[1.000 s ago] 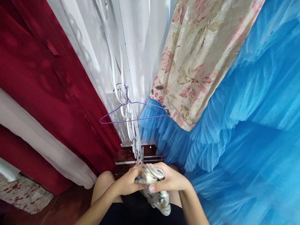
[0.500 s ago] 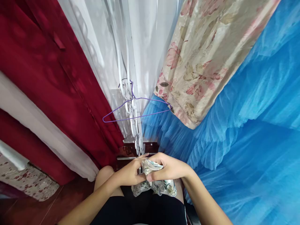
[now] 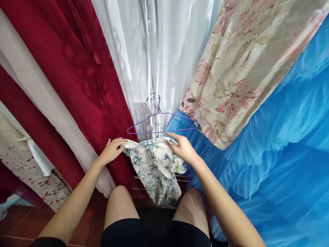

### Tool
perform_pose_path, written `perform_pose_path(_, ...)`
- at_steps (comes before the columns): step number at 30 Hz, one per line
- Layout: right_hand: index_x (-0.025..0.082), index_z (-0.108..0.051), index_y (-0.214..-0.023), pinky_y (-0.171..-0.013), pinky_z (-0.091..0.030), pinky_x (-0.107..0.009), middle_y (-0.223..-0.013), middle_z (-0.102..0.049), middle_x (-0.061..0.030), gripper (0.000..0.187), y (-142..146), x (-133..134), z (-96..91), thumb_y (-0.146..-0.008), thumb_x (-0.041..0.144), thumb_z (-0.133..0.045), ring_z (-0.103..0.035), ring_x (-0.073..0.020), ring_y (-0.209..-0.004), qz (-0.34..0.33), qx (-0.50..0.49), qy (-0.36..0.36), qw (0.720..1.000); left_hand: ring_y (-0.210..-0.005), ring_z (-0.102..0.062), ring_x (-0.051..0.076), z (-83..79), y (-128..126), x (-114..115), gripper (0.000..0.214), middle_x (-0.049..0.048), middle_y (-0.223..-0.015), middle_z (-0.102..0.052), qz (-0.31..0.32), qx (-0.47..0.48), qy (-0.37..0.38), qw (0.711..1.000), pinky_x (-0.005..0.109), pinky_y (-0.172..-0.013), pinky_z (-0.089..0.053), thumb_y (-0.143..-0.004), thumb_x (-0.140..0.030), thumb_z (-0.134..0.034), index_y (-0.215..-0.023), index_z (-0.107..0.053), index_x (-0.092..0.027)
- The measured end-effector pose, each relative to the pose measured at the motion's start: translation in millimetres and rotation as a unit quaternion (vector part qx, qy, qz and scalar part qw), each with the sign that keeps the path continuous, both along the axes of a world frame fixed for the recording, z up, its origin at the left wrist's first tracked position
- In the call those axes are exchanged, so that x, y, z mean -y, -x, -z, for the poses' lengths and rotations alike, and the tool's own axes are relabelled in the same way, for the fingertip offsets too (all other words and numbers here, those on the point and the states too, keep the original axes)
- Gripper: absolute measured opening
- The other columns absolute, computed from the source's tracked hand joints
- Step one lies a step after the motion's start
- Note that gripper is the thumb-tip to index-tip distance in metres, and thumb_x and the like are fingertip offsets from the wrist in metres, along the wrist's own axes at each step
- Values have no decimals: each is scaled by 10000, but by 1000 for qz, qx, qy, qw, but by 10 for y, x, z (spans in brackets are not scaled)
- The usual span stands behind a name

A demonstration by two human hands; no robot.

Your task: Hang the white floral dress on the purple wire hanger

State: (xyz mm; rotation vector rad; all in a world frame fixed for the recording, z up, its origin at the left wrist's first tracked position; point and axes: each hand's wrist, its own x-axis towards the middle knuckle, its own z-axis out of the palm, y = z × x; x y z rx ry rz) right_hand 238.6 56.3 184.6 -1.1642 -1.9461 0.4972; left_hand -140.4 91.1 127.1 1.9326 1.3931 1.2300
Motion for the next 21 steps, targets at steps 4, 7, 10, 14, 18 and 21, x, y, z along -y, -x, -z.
perform_pose_path(4, 132, -698, -1253, -950, -491, -392, -1242, -711, -172, 414, 39, -441, 196, -892, 315, -610, -674, -320, -1118, 95, 17, -9, 995, -1354, -463, 335, -320, 10, -253, 224, 81, -1299, -671, -9, -3, -35, 999, 595, -1204, -14, -768, -235, -748, -992, -750, -249)
perform_pose_path(7, 162, -763, -1069, -827, -519, -341, -1040, -782, -134, 296, 68, -519, 321, -881, 340, -620, -709, -297, -971, 125, 14, 10, 992, -1380, -450, 301, -467, -120, -383, 230, 105, -1339, -646, 9, -38, -75, 996, 498, -1221, -174, -846, -276, -674, -1053, -734, -198)
perform_pose_path(10, 202, -769, -970, -764, -516, -307, -932, -791, -94, 225, 139, -424, 406, -880, 337, -613, -715, -279, -907, 125, 20, 18, 992, -1374, -464, 259, -600, -354, -383, 300, 113, -1407, -593, 54, -114, -129, 984, 439, -1197, -271, -953, -305, -517, -1167, -680, -171)
perform_pose_path(14, 219, -757, -1018, -831, -522, -339, -1012, -779, -83, 242, 143, -188, 441, -896, 336, -584, -707, -284, -971, 66, 16, 18, 997, -1160, -603, 224, -754, -699, -252, 280, 91, -1259, -657, 48, -141, -188, 971, 348, -1022, -440, -993, -347, -446, -1039, -672, -188)
perform_pose_path(18, 240, -493, -1461, -802, -532, -355, -1088, -736, -81, 682, -175, 64, 394, -812, 332, -680, -697, -265, -908, 54, 13, -13, 998, -873, -615, 181, -790, -811, -160, 249, 51, -953, -658, 10, -130, -215, 968, 281, -821, -456, -959, -385, -510, -873, -630, -184)
perform_pose_path(21, 204, -129, -1612, -664, -510, -310, -861, -711, -20, 985, -527, 118, 328, -774, 228, -645, -633, -199, -659, 111, -5, -49, 993, -704, -545, 140, -773, -784, -161, 245, -4, -758, -588, 15, -101, -188, 977, 249, -700, -420, -938, -392, -547, -830, -601, -179)
